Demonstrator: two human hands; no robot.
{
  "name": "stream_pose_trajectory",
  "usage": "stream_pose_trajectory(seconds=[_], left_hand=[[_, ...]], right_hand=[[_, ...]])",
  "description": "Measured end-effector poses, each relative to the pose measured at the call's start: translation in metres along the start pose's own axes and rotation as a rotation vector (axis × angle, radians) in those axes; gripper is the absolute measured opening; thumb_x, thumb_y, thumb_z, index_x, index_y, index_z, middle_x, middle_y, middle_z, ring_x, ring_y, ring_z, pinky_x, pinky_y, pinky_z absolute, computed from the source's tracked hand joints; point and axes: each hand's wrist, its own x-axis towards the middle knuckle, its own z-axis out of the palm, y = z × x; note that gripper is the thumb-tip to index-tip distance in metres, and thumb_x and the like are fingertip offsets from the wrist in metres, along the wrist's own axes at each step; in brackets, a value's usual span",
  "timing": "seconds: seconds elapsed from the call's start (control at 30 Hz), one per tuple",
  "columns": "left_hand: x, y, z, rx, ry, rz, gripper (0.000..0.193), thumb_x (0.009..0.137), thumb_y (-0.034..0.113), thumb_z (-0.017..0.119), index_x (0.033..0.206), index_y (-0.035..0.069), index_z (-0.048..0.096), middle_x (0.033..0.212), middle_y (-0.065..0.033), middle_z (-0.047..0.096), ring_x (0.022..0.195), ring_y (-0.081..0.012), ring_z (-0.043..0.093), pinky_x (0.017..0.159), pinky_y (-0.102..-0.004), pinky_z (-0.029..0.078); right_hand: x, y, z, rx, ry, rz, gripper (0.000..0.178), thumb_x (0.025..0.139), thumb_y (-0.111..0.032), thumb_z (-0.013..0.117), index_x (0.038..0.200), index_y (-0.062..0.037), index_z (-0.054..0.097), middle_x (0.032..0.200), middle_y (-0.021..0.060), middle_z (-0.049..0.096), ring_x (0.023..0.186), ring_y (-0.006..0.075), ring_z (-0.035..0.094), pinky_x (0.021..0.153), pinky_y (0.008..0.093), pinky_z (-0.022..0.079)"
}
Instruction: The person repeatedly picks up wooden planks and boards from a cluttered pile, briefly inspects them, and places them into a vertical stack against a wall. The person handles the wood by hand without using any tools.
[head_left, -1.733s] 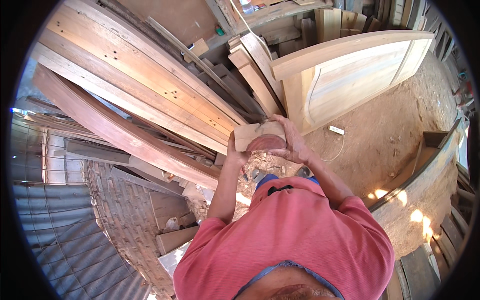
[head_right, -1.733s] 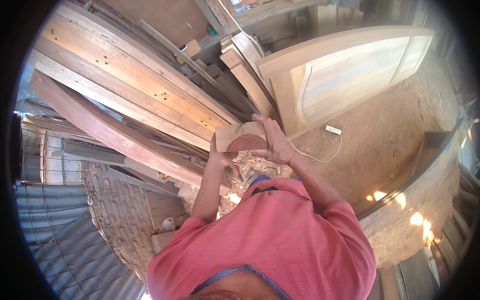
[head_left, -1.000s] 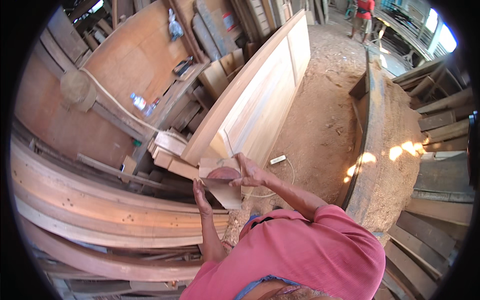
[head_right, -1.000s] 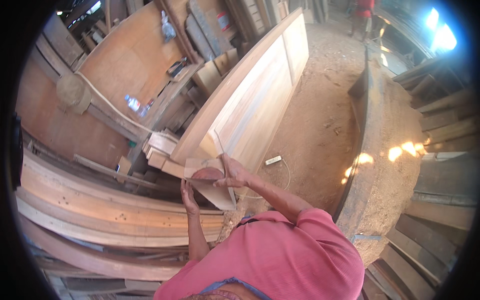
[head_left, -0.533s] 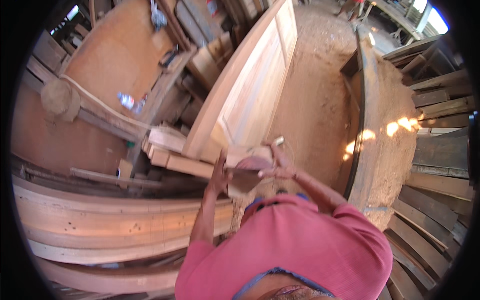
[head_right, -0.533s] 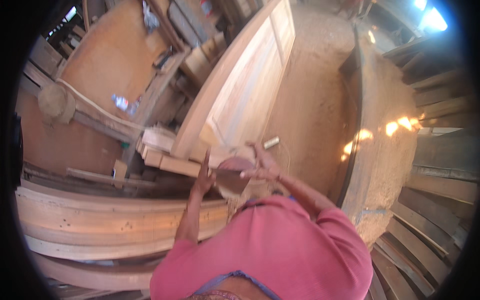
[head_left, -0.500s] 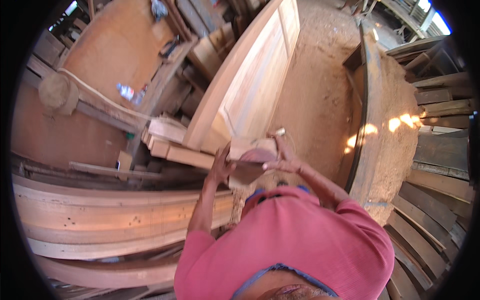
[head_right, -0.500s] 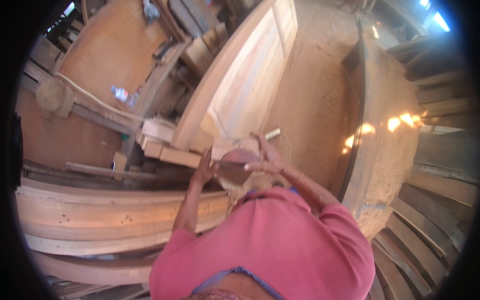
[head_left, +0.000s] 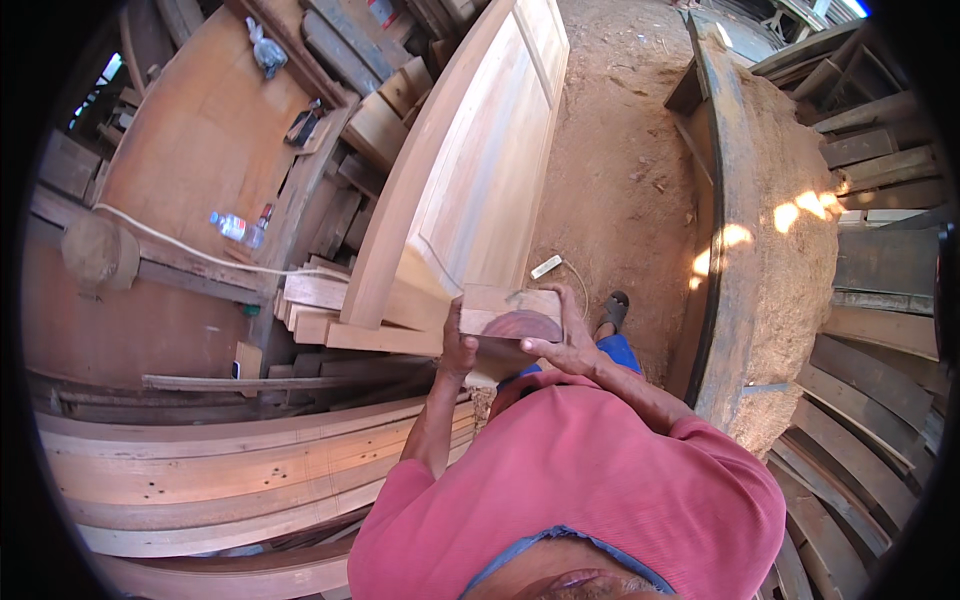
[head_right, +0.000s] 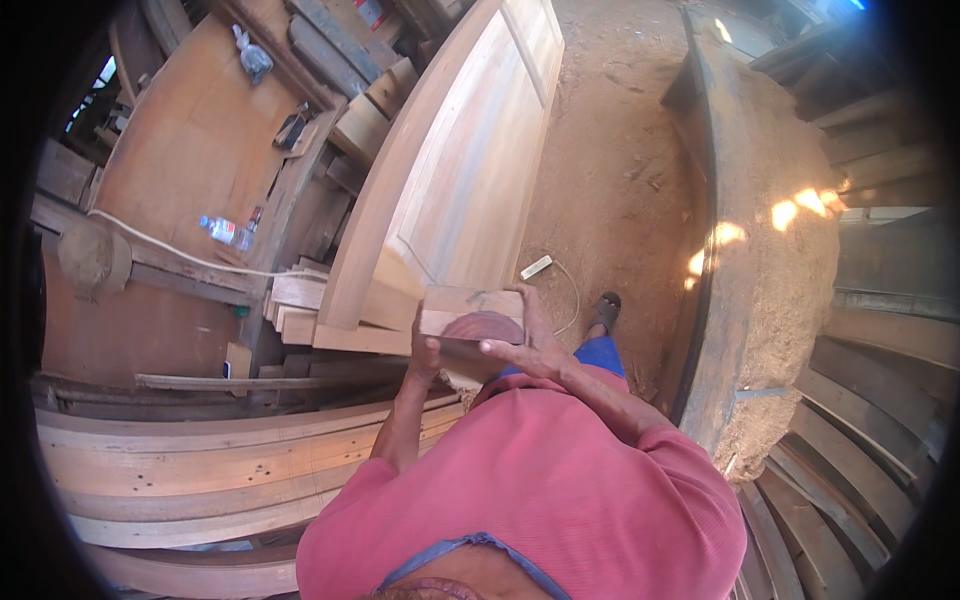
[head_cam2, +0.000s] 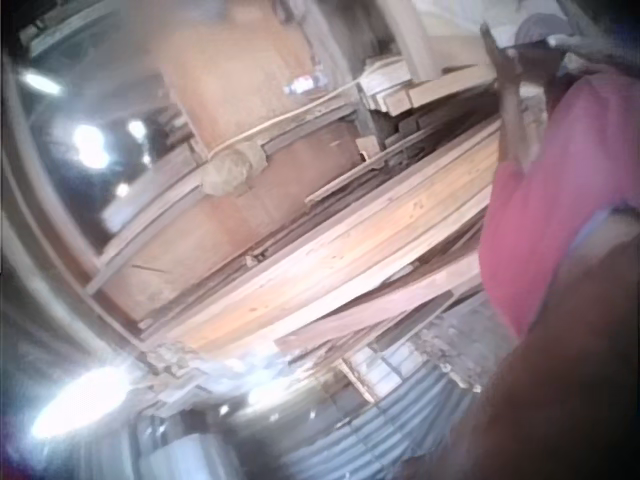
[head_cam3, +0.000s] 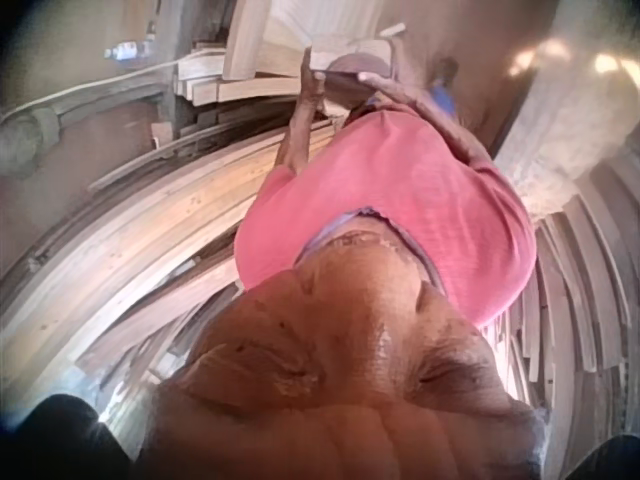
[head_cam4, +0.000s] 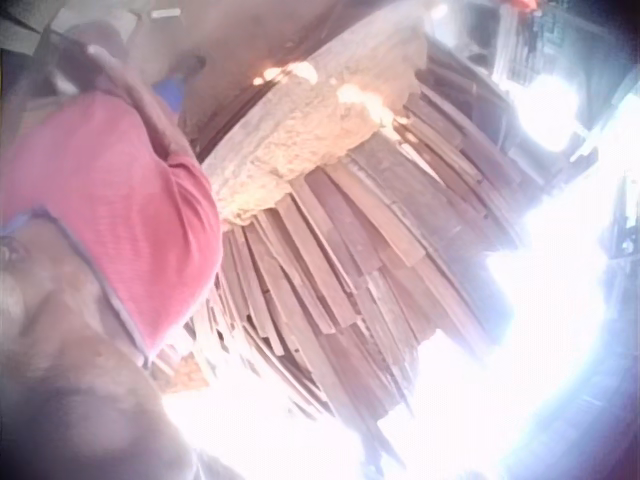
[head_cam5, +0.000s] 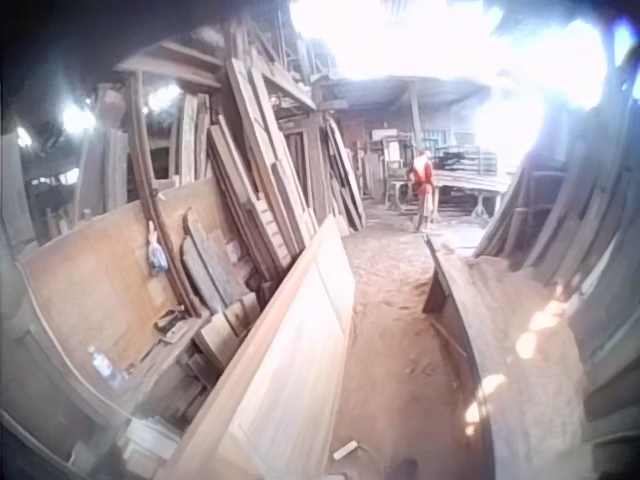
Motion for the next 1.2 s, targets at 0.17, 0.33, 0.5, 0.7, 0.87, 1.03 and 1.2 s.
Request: stream_pose_trajectory(seconds=[0.17, 0.33, 0.5, 0.7, 0.87, 1.03, 1.2], left_hand=[[0.069, 0.020, 0.025, -0.219, -0.039, -0.112, 0.111, 0.089, 0.087, 0.050, 0.144, -0.010, 0.048, 0.134, -0.0183, 0.062, 0.124, -0.0261, 0.060, 0.106, -0.0412, 0.048], [0.177, 0.080, 0.097, -0.320, -0.039, -0.085, 0.109, 0.089, 0.088, 0.047, 0.133, -0.012, 0.061, 0.131, -0.0221, 0.067, 0.119, -0.0284, 0.066, 0.099, -0.0418, 0.054], [0.258, 0.095, 0.186, -0.287, 0.144, -0.066, 0.120, 0.086, 0.096, 0.032, 0.141, -0.009, 0.054, 0.136, -0.0224, 0.064, 0.125, -0.0358, 0.063, 0.110, -0.0512, 0.048], [0.321, 0.039, 0.254, -0.208, 0.217, 0.106, 0.123, 0.082, 0.099, 0.024, 0.134, -0.006, 0.061, 0.134, -0.0219, 0.065, 0.127, -0.0376, 0.061, 0.111, -0.0527, 0.044], [0.374, -0.040, 0.308, -0.572, 0.024, 0.039, 0.124, 0.072, 0.097, 0.056, 0.157, 0.009, 0.039, 0.155, -0.0106, 0.050, 0.145, -0.0284, 0.046, 0.120, -0.0506, 0.037], [0.470, -0.105, 0.352, -0.296, -0.446, 0.029, 0.130, 0.079, 0.097, 0.046, 0.155, -0.007, 0.037, 0.156, -0.0209, 0.048, 0.146, -0.0320, 0.045, 0.123, -0.0490, 0.032], [0.539, -0.104, 0.427, -0.082, -0.539, 0.019, 0.117, 0.087, 0.063, 0.074, 0.165, -0.001, 0.014, 0.162, -0.0217, 0.038, 0.151, -0.0347, 0.038, 0.126, -0.0444, 0.027]], right_hand=[[0.058, -0.045, -0.057, -0.004, 0.043, -0.089, 0.103, 0.074, -0.050, 0.091, 0.145, 0.0006, 0.036, 0.132, 0.0201, 0.055, 0.128, 0.0310, 0.053, 0.110, 0.0455, 0.043], [0.128, -0.086, -0.145, -0.002, 0.111, -0.187, 0.101, 0.073, -0.051, 0.093, 0.141, 0.0029, 0.041, 0.125, 0.0220, 0.060, 0.124, 0.0303, 0.058, 0.106, 0.0447, 0.047], [0.174, -0.117, -0.256, 0.127, 0.030, -0.219, 0.098, 0.071, -0.047, 0.095, 0.138, 0.0043, 0.044, 0.121, 0.0207, 0.063, 0.117, 0.0298, 0.062, 0.102, 0.0432, 0.050], [0.189, -0.131, -0.362, -0.175, 0.114, -0.428, 0.094, 0.068, -0.042, 0.096, 0.134, 0.0019, 0.046, 0.116, 0.0187, 0.061, 0.113, 0.0289, 0.061, 0.098, 0.0419, 0.049], [0.198, -0.118, -0.434, -0.296, 0.234, -0.489, 0.095, 0.066, -0.042, 0.097, 0.135, 0.0003, 0.045, 0.115, 0.0157, 0.060, 0.111, 0.0274, 0.061, 0.096, 0.0412, 0.049], [0.221, -0.061, -0.500, -0.221, 0.315, -0.313, 0.099, 0.071, -0.049, 0.092, 0.142, -0.0004, 0.044, 0.127, 0.0145, 0.060, 0.118, 0.0261, 0.060, 0.104, 0.0384, 0.046], [0.274, 0.034, -0.554, 0.119, 0.608, -0.262, 0.080, 0.095, -0.059, 0.062, 0.148, -0.0002, 0.047, 0.143, 0.0148, 0.056, 0.127, 0.0258, 0.057, 0.111, 0.0389, 0.042]])
